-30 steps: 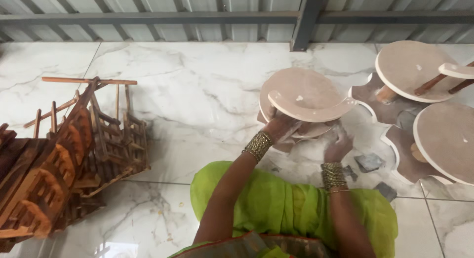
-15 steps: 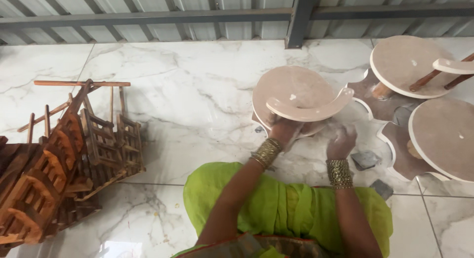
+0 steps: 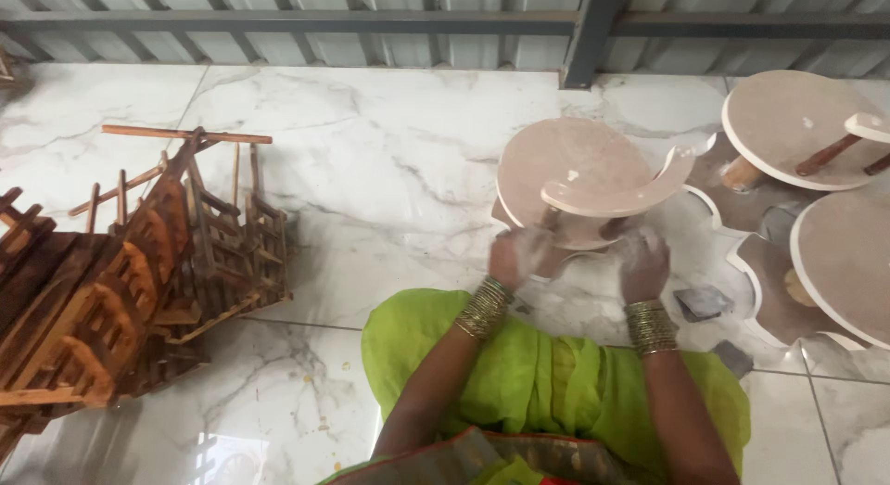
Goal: The person sits on the floor of a furniture workshop assembling small wooden stools. They fit wooden legs and seat parts together, press and smooth joints with their hands, apply a white paste-like filler to seams, and move finished stools aside while picking up the next stool frame.
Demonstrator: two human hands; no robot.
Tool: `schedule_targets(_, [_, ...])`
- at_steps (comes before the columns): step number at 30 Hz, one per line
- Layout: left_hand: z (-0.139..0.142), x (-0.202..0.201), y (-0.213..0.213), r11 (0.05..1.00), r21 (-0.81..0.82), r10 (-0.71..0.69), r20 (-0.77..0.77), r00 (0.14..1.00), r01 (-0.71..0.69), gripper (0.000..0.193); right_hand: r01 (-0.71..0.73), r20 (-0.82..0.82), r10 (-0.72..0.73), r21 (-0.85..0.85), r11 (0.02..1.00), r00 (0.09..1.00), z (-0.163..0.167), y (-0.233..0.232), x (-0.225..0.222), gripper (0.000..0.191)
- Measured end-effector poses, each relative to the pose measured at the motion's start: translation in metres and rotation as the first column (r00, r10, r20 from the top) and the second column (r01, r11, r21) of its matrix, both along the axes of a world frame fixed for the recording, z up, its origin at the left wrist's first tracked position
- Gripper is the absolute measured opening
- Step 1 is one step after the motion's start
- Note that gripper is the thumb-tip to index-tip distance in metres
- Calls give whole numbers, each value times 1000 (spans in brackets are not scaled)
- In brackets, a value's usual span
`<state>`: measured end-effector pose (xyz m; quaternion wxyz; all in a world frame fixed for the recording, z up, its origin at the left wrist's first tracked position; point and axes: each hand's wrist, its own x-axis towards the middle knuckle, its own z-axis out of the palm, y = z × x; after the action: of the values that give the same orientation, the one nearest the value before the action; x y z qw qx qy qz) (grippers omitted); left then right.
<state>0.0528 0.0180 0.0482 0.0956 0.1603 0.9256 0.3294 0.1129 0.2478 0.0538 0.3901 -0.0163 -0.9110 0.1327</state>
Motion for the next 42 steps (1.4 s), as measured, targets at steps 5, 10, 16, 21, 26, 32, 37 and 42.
schedule_targets(5, [8,-30,-25,974,112,-100,-568,817,198,67,-6,46,8,-58,998,999,17,17,-16,21])
schedule_targets(10, [-5,-28,21,966,-162,-256,-672,695,200,54,81,-196,-124,-213,974,973,12,-23,-7,30])
schedule_targets(16, [-4,-23,29,975,-137,-223,-587,778,175,60,71,-119,-145,-476,876,982,-15,-75,25,36])
schedule_targets(21, [-1,-18,38,998,-23,22,-717,697,-56,58,27,-57,-109,-761,648,992,-21,-47,34,32])
schedule_targets(26, [0,-48,39,981,-189,-182,-789,587,50,66,207,109,-187,-721,662,976,-24,-22,35,34])
schedule_targets(32, [46,-87,105,942,-329,-208,-739,641,-74,96,3,-10,-57,-974,225,998,-28,5,38,27])
schedule_targets(37, [82,-125,122,987,-75,85,-486,870,-139,38,19,19,3,-929,-370,1000,-27,20,36,13])
schedule_targets(42, [66,-136,107,941,5,310,-411,857,-338,43,-46,-47,4,-997,-55,999,-29,6,25,20])
